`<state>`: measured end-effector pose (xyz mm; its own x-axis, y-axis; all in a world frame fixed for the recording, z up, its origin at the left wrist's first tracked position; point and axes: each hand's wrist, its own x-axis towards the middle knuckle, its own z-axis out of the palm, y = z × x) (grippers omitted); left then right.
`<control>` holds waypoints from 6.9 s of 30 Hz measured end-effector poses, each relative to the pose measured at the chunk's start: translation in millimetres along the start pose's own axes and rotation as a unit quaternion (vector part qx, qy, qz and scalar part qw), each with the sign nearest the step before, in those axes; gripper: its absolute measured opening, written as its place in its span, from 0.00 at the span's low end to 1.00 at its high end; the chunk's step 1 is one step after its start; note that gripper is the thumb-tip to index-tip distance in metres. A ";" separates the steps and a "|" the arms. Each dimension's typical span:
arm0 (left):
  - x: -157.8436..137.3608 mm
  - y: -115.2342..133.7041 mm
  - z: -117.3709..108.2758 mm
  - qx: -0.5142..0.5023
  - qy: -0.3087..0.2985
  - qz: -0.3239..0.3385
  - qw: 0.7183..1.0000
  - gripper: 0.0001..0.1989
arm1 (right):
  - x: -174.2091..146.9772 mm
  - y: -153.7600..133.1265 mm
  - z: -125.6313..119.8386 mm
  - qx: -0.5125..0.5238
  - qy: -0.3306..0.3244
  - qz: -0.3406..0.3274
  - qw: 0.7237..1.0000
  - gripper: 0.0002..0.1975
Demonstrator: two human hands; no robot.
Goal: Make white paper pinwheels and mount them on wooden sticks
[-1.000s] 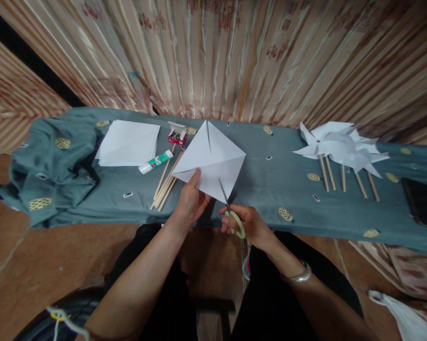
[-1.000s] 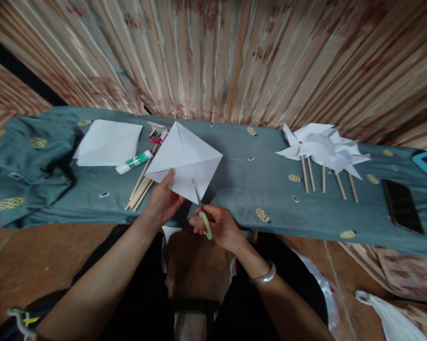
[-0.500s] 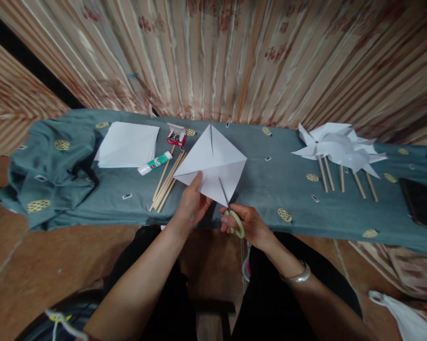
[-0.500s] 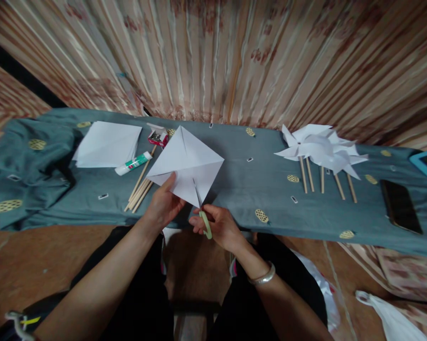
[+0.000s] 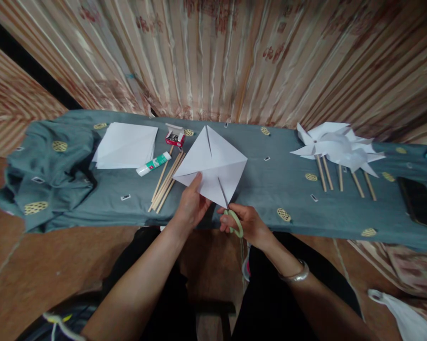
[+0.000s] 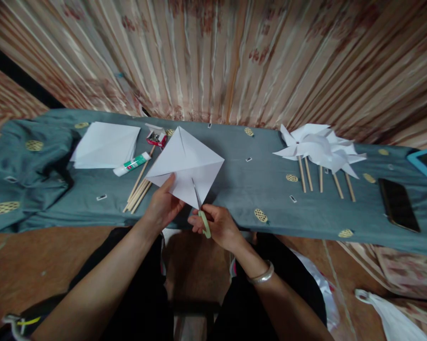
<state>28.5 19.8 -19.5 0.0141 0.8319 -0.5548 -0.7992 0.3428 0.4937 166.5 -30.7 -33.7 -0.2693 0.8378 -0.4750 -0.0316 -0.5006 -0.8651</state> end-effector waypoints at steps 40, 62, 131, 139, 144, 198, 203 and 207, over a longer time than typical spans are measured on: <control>-5.2 -0.6 2.4 0.008 -0.015 -0.012 1.000 0.12 | 1.2 -1.5 1.7 0.022 0.007 -0.002 1.000 0.23; -3.7 -1.3 -0.6 0.001 0.001 -0.004 1.000 0.13 | -0.4 -0.7 -1.1 -0.006 -0.020 -0.024 1.000 0.22; -5.2 1.1 -1.7 0.021 0.012 0.000 1.000 0.12 | 1.1 2.9 -2.0 -0.020 -0.051 -0.020 0.998 0.24; 4.8 30.1 -11.9 0.016 0.008 0.069 0.997 0.16 | -24.9 -11.3 -33.7 -0.111 -0.210 0.078 0.968 0.22; 2.2 37.4 -18.8 0.038 0.017 0.072 0.997 0.14 | -34.1 -20.2 -72.5 -0.082 -0.125 0.019 0.989 0.24; 7.3 29.5 -2.2 -0.010 -0.007 0.193 0.981 0.16 | -11.1 -6.9 -13.1 -0.128 -0.085 -0.052 0.987 0.21; 9.2 25.1 -0.7 0.003 -0.024 0.200 0.979 0.16 | -12.0 -10.4 -8.1 -0.126 -0.097 -0.009 0.987 0.24; 11.9 17.8 -1.0 0.029 -0.037 0.205 0.978 0.17 | -9.6 -12.6 -6.6 -0.123 -0.090 0.014 0.988 0.27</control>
<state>13.8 35.3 -18.0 -0.2555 0.9330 -0.2536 -0.7118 -0.0040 0.7023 175.9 -31.0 -19.3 -0.4336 0.7615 -0.4818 0.2064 -0.4366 -0.8757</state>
